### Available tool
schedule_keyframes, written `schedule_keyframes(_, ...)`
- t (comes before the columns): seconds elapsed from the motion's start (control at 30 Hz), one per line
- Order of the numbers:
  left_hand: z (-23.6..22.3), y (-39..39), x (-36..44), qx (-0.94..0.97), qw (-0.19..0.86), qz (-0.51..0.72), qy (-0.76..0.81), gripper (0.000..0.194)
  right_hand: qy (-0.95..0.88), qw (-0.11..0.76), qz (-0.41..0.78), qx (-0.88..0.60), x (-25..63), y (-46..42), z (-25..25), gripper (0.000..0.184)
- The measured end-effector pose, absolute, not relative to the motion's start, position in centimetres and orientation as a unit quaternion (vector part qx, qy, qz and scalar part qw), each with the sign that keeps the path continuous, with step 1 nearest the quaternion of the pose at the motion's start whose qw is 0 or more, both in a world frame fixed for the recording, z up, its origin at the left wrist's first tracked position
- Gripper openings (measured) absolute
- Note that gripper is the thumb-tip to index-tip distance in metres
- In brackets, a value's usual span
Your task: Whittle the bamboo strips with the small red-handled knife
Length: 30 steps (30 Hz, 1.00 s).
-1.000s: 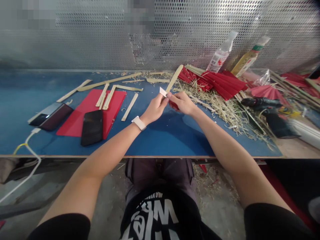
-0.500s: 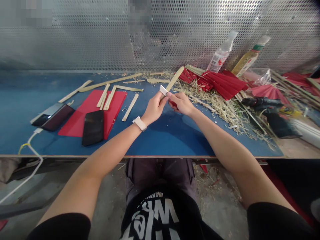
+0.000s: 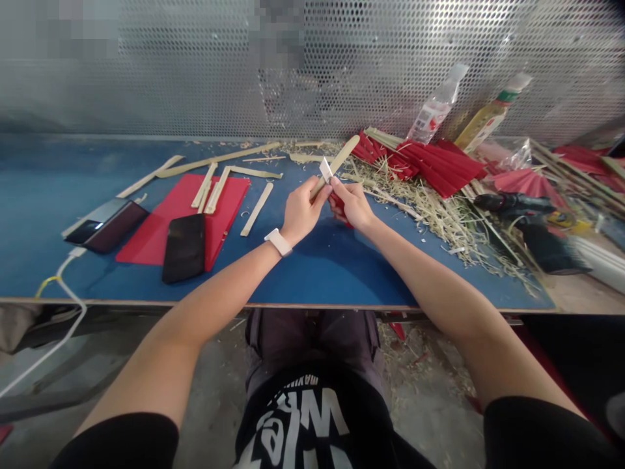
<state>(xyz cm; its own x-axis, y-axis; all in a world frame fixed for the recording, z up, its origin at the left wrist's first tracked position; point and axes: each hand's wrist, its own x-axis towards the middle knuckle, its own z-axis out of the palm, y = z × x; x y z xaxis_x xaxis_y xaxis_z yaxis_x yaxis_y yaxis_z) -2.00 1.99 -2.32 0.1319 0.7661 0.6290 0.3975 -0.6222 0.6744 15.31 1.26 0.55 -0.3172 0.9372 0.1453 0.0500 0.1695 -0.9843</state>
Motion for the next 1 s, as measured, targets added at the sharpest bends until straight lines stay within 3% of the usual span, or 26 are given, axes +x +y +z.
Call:
schedule_keyframes(0.33, -1.5, 1.3, -1.4, 0.716, 0.174, 0.539, 0.409, 0.073, -0.627, 0.461, 0.481, -0.403, 14.5, 0.6, 0.4, 0.077)
schedule_keyframes(0.63, -1.7, 1.3, -1.2, 0.715, 0.170, 0.537, 0.414, 0.067, -0.611, 0.486, 0.471, -0.411, 14.0, 1.4, -0.5, 0.084)
schedule_keyframes(0.83, -2.4, 1.8, -1.0, 0.712, 0.289, 0.524, 0.367, 0.073, -0.631, 0.498, 0.411, -0.431, 15.7, 1.6, 0.7, 0.086)
schedule_keyframes(1.0, -2.6, 2.5, -1.2, 0.715, 0.313, 0.520, 0.347, 0.077, -0.685, 0.449, 0.393, -0.418, 17.2, 1.5, 1.9, 0.084)
